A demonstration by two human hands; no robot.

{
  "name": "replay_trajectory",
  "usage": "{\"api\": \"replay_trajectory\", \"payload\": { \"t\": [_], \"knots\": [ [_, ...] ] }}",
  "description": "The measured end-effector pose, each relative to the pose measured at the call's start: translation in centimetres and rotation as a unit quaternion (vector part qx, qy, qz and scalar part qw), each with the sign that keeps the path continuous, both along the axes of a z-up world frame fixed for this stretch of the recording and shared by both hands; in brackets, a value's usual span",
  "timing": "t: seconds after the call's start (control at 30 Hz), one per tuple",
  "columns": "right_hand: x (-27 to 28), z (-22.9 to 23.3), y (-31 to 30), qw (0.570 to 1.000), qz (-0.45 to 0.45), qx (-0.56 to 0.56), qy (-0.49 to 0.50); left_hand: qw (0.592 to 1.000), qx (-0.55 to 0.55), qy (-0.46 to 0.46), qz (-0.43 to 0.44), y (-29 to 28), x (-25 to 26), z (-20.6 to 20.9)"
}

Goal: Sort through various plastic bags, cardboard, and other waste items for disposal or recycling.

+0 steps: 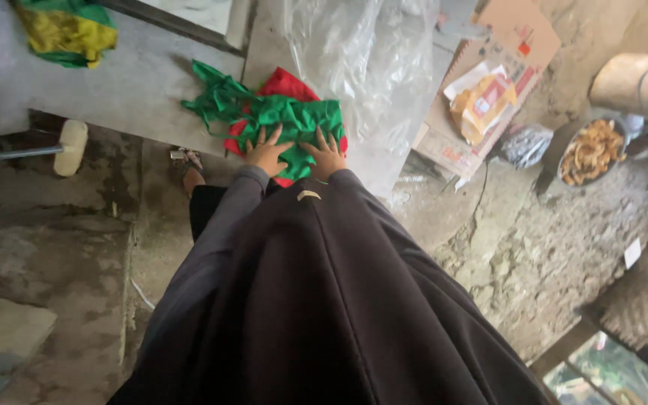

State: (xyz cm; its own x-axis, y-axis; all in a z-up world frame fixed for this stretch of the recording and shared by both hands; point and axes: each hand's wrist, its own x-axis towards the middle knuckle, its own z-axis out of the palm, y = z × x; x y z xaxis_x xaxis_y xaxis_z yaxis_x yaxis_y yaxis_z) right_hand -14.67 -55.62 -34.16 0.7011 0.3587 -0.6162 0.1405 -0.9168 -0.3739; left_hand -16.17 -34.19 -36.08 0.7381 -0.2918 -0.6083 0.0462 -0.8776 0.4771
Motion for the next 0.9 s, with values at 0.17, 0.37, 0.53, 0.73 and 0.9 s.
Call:
{"api": "replay_trajectory", "payload": {
  "t": [0.17, 0.37, 0.53, 0.73, 0.9],
  "knots": [
    [-0.4, -6.0, -4.1, 0.992, 0.025, 0.117, -0.04, 0.991, -0.079, -0.04, 0.098, 1.9, 0.6, 0.7],
    [2.8, -4.4, -6.2, 0.971, 0.084, 0.218, -0.041, 0.925, -0.219, -0.191, 0.245, 6.7, 0.4, 3.5],
    [9.4, -2.2, -5.4, 0.987, 0.117, 0.109, 0.029, 0.862, -0.326, -0.13, 0.364, 11.5, 1.5, 7.4],
    [19.9, 3.4, -0.2, 0.987, 0.123, 0.101, 0.027, 0.866, -0.274, -0.163, 0.385, 17.3, 5.0, 14.6],
    [24.8, 17.1, 8.5, 0.961, 0.159, 0.211, -0.083, 0.836, -0.348, -0.264, 0.333, 21.3, 11.9, 21.1]
  ]
}}
